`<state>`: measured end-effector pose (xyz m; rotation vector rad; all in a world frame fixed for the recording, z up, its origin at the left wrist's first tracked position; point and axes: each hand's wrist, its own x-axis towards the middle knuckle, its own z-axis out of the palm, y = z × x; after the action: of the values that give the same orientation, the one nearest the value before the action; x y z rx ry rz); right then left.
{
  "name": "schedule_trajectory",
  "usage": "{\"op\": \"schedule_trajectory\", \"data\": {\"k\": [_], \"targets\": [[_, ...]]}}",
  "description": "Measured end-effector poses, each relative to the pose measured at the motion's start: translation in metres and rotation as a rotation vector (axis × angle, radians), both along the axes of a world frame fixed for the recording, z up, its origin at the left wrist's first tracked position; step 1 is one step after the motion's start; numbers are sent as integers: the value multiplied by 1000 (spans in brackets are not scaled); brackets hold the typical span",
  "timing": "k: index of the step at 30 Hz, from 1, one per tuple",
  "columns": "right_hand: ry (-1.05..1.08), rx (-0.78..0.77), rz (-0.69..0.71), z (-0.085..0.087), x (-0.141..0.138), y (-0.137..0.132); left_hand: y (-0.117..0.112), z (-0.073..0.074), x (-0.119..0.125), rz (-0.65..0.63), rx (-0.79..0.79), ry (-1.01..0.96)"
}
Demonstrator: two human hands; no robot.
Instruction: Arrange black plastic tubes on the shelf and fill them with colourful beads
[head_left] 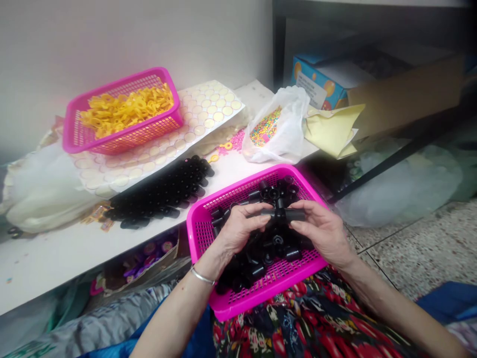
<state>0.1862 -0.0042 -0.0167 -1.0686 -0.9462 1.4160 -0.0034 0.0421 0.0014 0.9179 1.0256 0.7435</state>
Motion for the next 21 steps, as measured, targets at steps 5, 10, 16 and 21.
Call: {"op": "schedule_trajectory", "data": {"k": [5,10,16,21], "targets": [[-2,-14,-34,0,-1,-3,0,-2,2,19,19,8],[-37,-7,-60,0,-5,-4,-2,-4,4,3,36,22],[-198,89,-60,-11,-14,-7,-11,3,15,-7,68,103],[-315,181,-81,-19,-20,-3,-23,4,15,-97,174,122]]}}
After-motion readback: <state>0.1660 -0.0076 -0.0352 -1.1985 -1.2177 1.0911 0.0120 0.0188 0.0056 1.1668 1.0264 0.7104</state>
